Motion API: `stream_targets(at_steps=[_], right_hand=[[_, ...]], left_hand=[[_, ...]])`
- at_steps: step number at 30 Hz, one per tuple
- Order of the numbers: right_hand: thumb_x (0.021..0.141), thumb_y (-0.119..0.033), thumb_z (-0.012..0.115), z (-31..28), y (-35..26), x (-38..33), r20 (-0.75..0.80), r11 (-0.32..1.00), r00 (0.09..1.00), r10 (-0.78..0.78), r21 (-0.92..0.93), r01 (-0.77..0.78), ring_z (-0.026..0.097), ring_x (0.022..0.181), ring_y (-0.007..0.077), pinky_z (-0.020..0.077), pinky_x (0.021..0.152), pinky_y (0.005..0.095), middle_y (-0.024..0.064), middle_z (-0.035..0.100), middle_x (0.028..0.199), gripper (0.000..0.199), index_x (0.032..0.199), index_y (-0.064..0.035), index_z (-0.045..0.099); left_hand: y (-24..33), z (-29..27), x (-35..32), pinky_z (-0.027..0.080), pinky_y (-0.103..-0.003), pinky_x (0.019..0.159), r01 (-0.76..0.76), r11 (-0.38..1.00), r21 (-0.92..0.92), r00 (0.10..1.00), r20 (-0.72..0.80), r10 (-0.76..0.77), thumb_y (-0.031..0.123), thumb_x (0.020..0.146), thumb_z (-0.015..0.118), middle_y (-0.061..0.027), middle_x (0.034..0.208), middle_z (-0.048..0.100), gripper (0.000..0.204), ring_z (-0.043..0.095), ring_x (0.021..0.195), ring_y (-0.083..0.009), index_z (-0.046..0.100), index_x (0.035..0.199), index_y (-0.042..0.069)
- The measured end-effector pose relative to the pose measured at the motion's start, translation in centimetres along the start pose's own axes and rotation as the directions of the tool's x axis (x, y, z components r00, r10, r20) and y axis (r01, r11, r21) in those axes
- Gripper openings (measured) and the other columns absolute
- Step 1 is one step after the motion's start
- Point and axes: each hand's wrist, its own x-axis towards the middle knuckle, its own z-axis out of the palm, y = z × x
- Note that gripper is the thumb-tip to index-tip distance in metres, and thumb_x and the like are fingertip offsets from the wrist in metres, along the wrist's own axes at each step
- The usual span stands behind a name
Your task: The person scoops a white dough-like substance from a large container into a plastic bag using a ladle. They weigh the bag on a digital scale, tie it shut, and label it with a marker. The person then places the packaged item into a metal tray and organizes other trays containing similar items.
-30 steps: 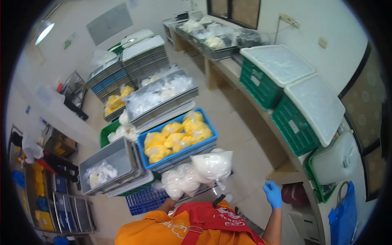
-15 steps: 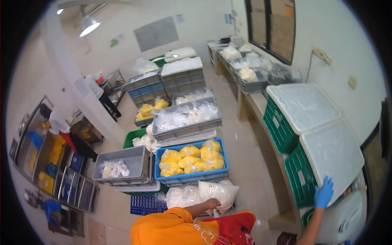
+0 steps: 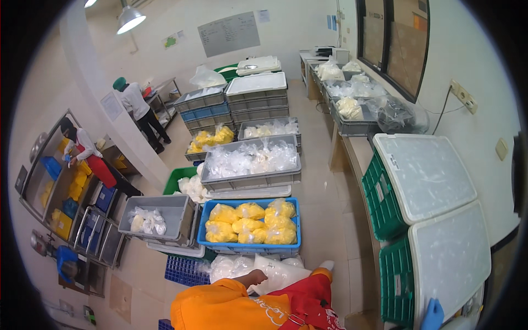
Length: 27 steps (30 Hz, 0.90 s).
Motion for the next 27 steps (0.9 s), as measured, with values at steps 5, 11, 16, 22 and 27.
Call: stream_targets(at_steps=[5,11,16,22,27], right_hand=[[0.100,-0.028,0.050,-7.7,0.5,5.8,-0.394,0.922,0.835,-0.383,-0.105,0.373,0.063,0.106,0.0238,0.0514,0.090,0.0372,0.0096,0.063,0.125,0.039,0.135,-0.0111,0.053],[0.100,-0.023,0.051,-21.2,-13.0,18.4,-0.517,0.686,0.523,-0.678,-0.190,0.702,0.062,0.108,0.0266,0.0508,0.093,0.0376,0.0140,0.063,0.123,0.033,0.127,-0.0064,0.059],[0.098,-0.026,0.057,-29.6,-27.8,22.5,-0.429,0.621,0.551,-0.716,-0.031,0.783,0.060,0.111,0.0296,0.0483,0.095,0.0373,0.0164,0.064,0.120,0.035,0.124,-0.0045,0.060],[0.097,-0.026,0.056,-33.2,-37.6,36.6,-0.331,0.326,0.266,-0.905,-0.140,0.935,0.060,0.110,0.0243,0.0476,0.095,0.0341,0.0149,0.064,0.118,0.035,0.125,-0.0049,0.059],[0.090,-0.020,0.060,-36.6,-48.6,44.5,-0.323,0.269,0.199,-0.925,-0.190,0.944,0.058,0.112,0.0285,0.0463,0.096,0.0372,0.0162,0.062,0.120,0.036,0.123,-0.0046,0.060]], left_hand=[[0.0,-9.8,9.4,0.052,-0.041,0.061,-0.367,0.929,-0.039,0.930,-0.038,0.366,0.023,0.086,0.057,-0.0110,0.089,0.068,0.025,0.066,0.075,-0.0265,0.064,0.107,0.011],[5.4,-24.8,21.0,0.053,-0.048,0.073,-0.069,0.997,-0.041,0.923,-0.383,0.048,0.042,0.084,0.059,-0.0182,0.080,0.070,0.040,0.068,0.078,-0.0351,0.073,0.080,0.005],[19.1,-39.2,20.6,0.052,-0.045,0.078,-0.275,0.807,-0.523,0.778,-0.615,-0.133,0.034,0.081,0.067,-0.0174,0.094,0.070,0.032,0.067,0.088,-0.0334,0.071,0.094,0.005],[18.1,-42.9,18.1,0.051,-0.042,0.077,-0.401,0.735,-0.546,0.782,-0.622,-0.035,0.032,0.078,0.069,-0.0147,0.093,0.071,0.032,0.067,0.085,-0.0296,0.071,0.097,0.007],[8.7,-46.5,20.8,0.052,-0.039,0.074,-0.300,0.677,-0.672,0.713,-0.629,-0.309,0.031,0.078,0.070,-0.0127,0.091,0.071,0.030,0.067,0.084,-0.0263,0.071,0.095,0.007]])
